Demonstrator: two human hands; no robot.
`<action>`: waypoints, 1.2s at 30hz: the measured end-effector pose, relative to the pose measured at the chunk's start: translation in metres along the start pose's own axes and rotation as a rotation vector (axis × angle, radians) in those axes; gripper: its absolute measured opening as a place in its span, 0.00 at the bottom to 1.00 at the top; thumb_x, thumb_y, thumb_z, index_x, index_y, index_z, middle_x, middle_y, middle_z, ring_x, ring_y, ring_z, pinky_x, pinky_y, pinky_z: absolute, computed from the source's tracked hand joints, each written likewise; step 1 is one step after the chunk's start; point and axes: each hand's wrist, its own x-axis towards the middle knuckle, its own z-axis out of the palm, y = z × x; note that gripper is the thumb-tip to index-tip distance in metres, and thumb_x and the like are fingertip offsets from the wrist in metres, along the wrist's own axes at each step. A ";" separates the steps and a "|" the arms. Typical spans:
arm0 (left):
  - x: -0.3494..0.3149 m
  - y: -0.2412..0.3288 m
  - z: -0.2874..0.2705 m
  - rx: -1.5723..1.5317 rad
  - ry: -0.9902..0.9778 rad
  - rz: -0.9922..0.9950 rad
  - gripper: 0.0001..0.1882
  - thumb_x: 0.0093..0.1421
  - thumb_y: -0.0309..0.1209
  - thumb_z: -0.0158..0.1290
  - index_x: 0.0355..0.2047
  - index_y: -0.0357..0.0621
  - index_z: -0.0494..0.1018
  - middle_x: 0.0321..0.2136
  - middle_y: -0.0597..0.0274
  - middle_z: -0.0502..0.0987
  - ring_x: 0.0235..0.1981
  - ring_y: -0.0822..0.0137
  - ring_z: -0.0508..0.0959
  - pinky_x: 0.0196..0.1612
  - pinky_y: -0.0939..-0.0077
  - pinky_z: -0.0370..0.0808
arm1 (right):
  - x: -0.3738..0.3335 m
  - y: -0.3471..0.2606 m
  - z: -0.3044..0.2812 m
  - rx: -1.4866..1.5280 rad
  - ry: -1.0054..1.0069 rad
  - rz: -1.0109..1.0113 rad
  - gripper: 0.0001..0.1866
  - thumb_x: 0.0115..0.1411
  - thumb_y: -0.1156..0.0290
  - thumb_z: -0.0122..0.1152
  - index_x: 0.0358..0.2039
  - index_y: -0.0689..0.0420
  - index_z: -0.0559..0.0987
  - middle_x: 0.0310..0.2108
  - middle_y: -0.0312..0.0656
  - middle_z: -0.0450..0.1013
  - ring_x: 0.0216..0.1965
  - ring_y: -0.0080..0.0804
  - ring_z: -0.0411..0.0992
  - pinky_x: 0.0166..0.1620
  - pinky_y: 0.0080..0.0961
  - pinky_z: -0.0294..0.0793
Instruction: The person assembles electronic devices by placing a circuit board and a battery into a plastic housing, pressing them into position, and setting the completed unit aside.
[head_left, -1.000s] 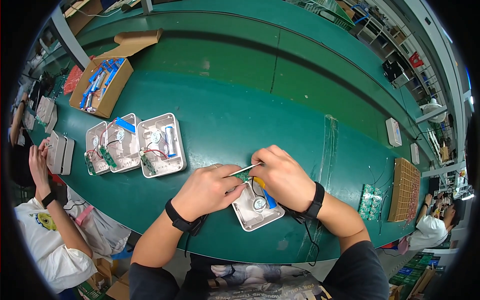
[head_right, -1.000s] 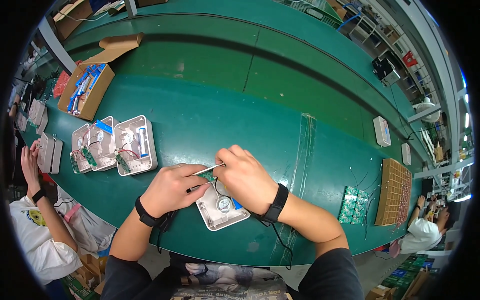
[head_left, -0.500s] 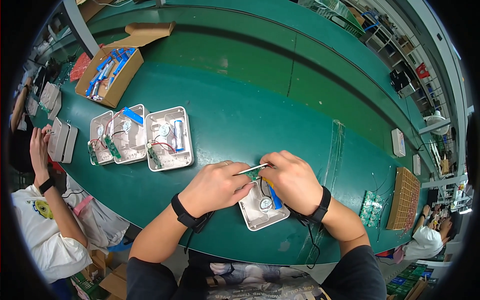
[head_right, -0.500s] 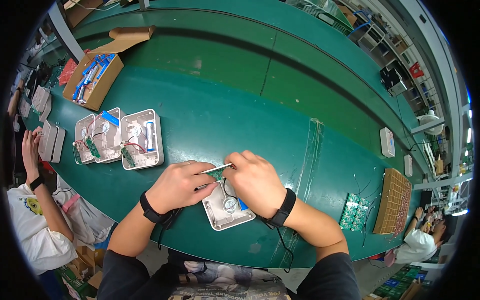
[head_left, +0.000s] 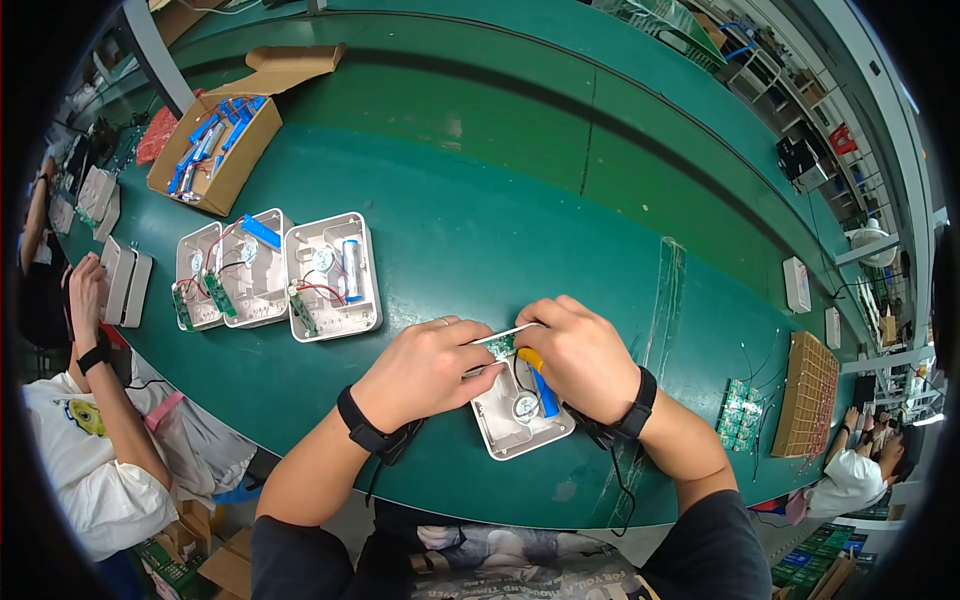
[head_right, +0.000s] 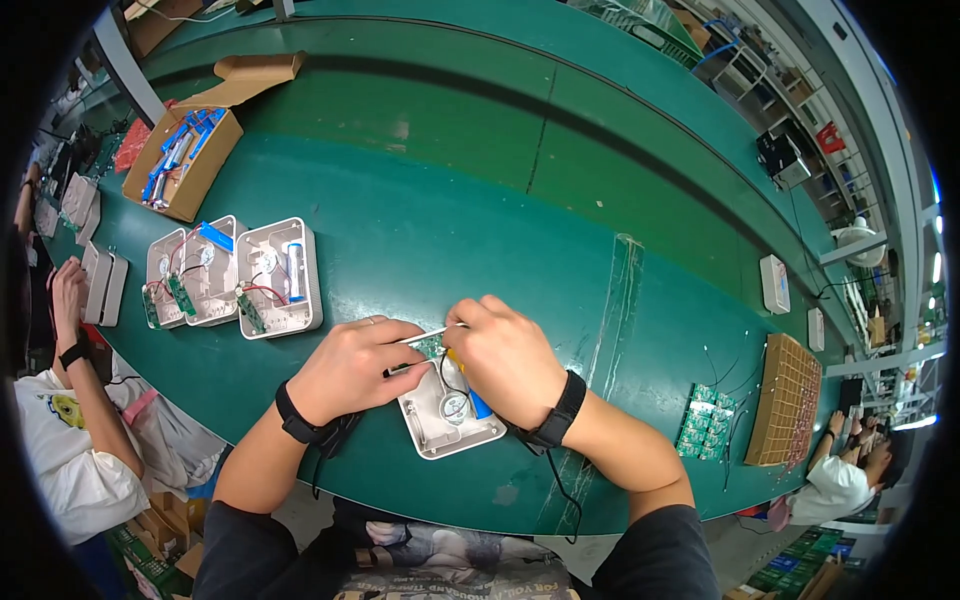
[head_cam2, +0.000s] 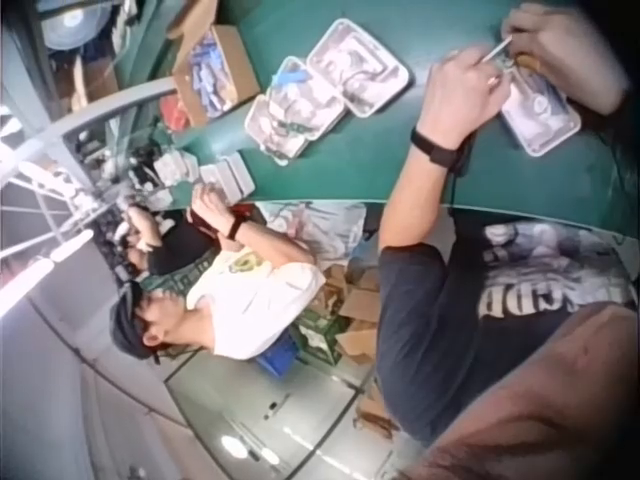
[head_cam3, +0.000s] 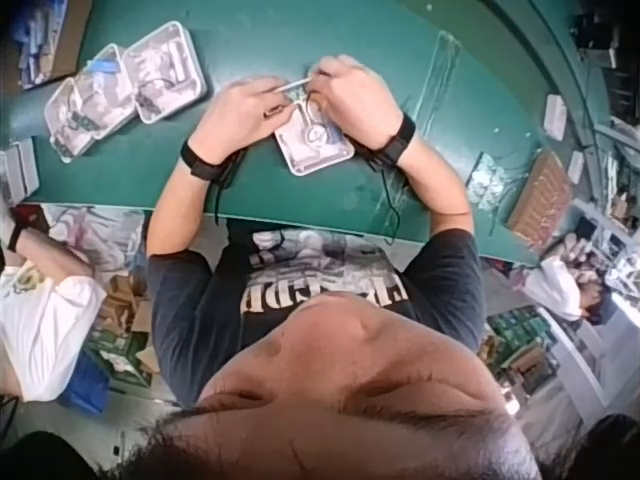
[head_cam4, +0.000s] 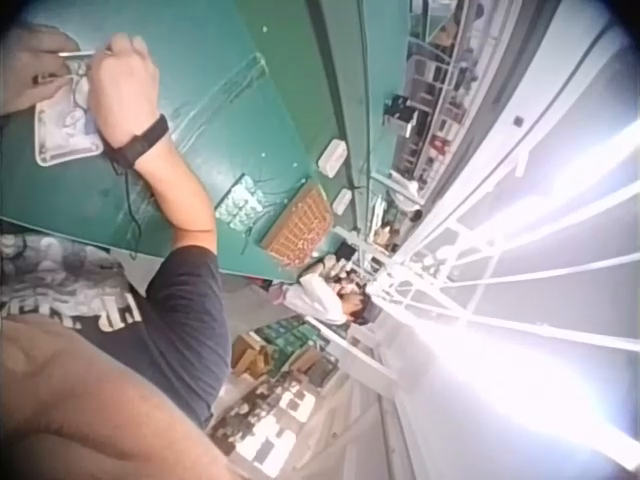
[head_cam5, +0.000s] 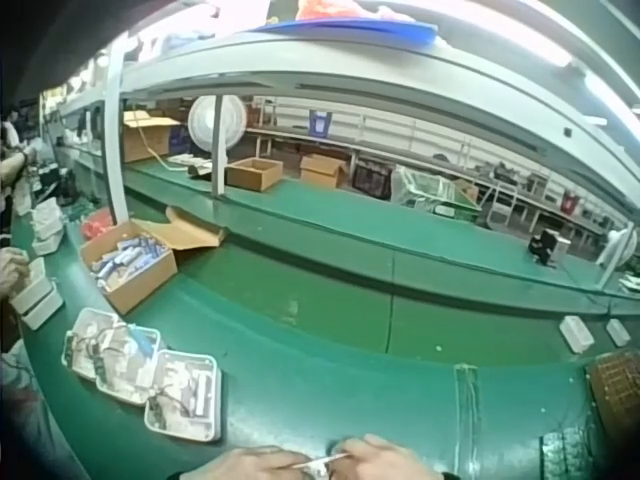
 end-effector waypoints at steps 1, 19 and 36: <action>0.000 0.000 -0.001 0.000 -0.002 0.005 0.06 0.58 0.32 0.68 0.29 0.42 0.86 0.40 0.56 0.86 0.34 0.55 0.86 0.38 0.63 0.84 | 0.000 0.000 0.001 0.003 -0.006 0.011 0.10 0.53 0.79 0.69 0.38 0.57 0.86 0.45 0.40 0.79 0.45 0.42 0.76 0.49 0.37 0.80; 0.001 0.009 -0.017 -0.071 0.012 -0.011 0.09 0.58 0.34 0.70 0.33 0.42 0.86 0.44 0.55 0.85 0.39 0.55 0.86 0.44 0.63 0.84 | -0.046 0.017 -0.035 0.328 -0.298 0.337 0.26 0.66 0.62 0.72 0.62 0.55 0.78 0.35 0.42 0.82 0.36 0.39 0.82 0.40 0.34 0.81; 0.004 0.013 -0.012 -0.029 0.276 0.004 0.06 0.56 0.23 0.67 0.35 0.37 0.85 0.38 0.49 0.85 0.33 0.51 0.81 0.37 0.60 0.79 | -0.081 0.032 0.031 1.262 -0.079 0.312 0.23 0.74 0.79 0.58 0.68 0.62 0.74 0.62 0.44 0.77 0.55 0.27 0.78 0.59 0.29 0.78</action>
